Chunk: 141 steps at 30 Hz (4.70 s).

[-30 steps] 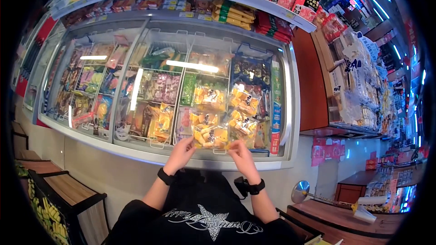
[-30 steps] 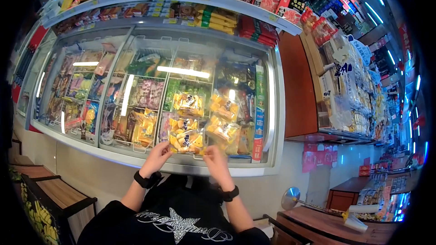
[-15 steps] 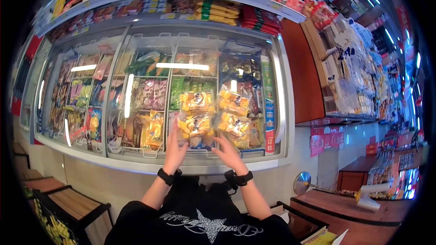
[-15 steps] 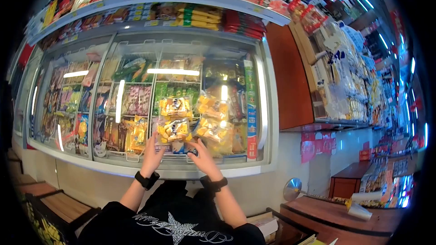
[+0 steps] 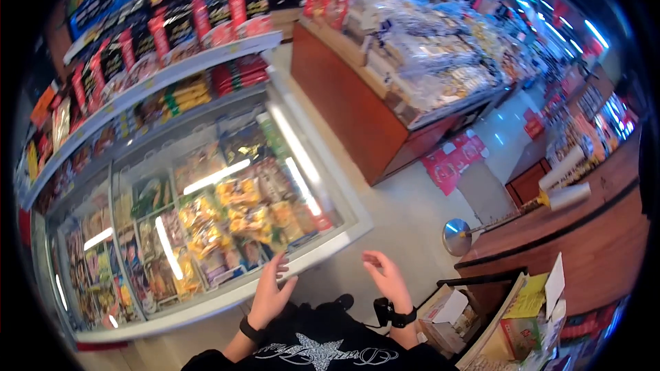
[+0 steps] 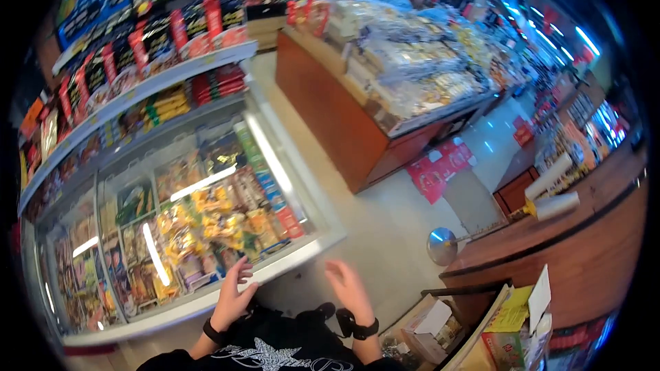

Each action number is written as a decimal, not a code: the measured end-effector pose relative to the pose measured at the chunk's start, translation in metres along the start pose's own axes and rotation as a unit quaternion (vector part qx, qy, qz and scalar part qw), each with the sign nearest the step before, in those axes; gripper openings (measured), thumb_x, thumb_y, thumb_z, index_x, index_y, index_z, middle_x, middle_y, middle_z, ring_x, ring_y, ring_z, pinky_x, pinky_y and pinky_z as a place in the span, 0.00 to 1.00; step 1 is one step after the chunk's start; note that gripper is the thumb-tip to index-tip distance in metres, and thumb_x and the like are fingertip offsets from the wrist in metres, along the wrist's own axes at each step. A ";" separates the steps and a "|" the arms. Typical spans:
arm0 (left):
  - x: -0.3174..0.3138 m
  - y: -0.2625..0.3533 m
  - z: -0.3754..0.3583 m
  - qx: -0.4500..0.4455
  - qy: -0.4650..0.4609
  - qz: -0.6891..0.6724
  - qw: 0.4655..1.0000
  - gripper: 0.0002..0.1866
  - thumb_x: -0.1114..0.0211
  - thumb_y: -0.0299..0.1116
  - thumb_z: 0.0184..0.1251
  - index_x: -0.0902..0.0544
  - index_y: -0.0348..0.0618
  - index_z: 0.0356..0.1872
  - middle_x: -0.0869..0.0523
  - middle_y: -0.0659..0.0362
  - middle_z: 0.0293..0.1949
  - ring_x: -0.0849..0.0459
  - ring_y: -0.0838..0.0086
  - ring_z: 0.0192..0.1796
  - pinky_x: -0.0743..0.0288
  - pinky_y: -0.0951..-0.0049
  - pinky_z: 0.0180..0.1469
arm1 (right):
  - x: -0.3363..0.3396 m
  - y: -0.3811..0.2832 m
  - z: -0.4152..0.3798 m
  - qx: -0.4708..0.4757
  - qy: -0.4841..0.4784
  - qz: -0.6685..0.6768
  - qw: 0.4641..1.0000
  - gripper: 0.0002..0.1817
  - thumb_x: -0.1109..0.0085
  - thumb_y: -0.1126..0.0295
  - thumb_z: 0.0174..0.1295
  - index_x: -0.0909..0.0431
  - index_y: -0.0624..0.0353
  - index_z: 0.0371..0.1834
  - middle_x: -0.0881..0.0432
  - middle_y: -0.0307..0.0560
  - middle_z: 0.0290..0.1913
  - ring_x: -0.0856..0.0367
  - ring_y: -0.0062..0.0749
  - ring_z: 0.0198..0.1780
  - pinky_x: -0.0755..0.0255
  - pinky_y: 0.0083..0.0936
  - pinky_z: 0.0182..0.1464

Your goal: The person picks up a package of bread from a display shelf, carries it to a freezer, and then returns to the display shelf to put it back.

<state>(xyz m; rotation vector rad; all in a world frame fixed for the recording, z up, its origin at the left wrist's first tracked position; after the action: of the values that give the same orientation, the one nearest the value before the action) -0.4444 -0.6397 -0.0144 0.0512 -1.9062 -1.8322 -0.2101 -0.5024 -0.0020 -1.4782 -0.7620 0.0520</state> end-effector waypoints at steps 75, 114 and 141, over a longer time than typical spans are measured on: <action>-0.534 0.210 0.361 -0.133 -0.194 0.055 0.970 0.21 0.37 0.31 0.62 0.25 0.37 0.55 0.20 0.50 0.49 0.19 0.63 0.49 0.27 0.67 0.52 | 0.557 0.227 0.137 -0.027 0.291 -0.055 0.955 0.05 0.48 0.81 0.53 0.23 0.63 0.30 0.18 0.53 0.47 0.22 0.45 0.54 0.31 0.31 0.56; -0.707 0.271 0.693 -0.206 -0.249 0.065 0.944 0.20 0.38 0.35 0.63 0.25 0.40 0.55 0.22 0.50 0.48 0.22 0.61 0.50 0.29 0.67 0.54 | 0.757 0.268 0.450 -0.039 0.248 -0.140 0.958 0.05 0.46 0.76 0.54 0.20 0.55 0.28 0.16 0.47 0.39 0.21 0.42 0.49 0.48 0.48 0.66; -0.698 0.239 0.841 0.000 -0.030 0.101 0.994 0.20 0.39 0.33 0.62 0.25 0.38 0.55 0.20 0.49 0.48 0.22 0.56 0.51 0.29 0.64 0.55 | 0.764 0.268 0.786 0.102 -0.075 -0.153 0.980 0.04 0.46 0.76 0.56 0.22 0.55 0.28 0.19 0.43 0.39 0.22 0.38 0.46 0.57 0.49 0.69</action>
<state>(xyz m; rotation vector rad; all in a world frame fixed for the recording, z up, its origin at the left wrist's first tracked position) -0.0692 0.4141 0.0088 -0.1914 -1.8758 -1.7156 0.1065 0.5805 0.0103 -1.1586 -1.0685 0.0066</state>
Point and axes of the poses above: each hand's wrist, its own z-axis towards the middle knuckle, its own x-axis out of the back of the hand, y = z × x, the point moved 4 cm from there along z, towards the middle knuckle
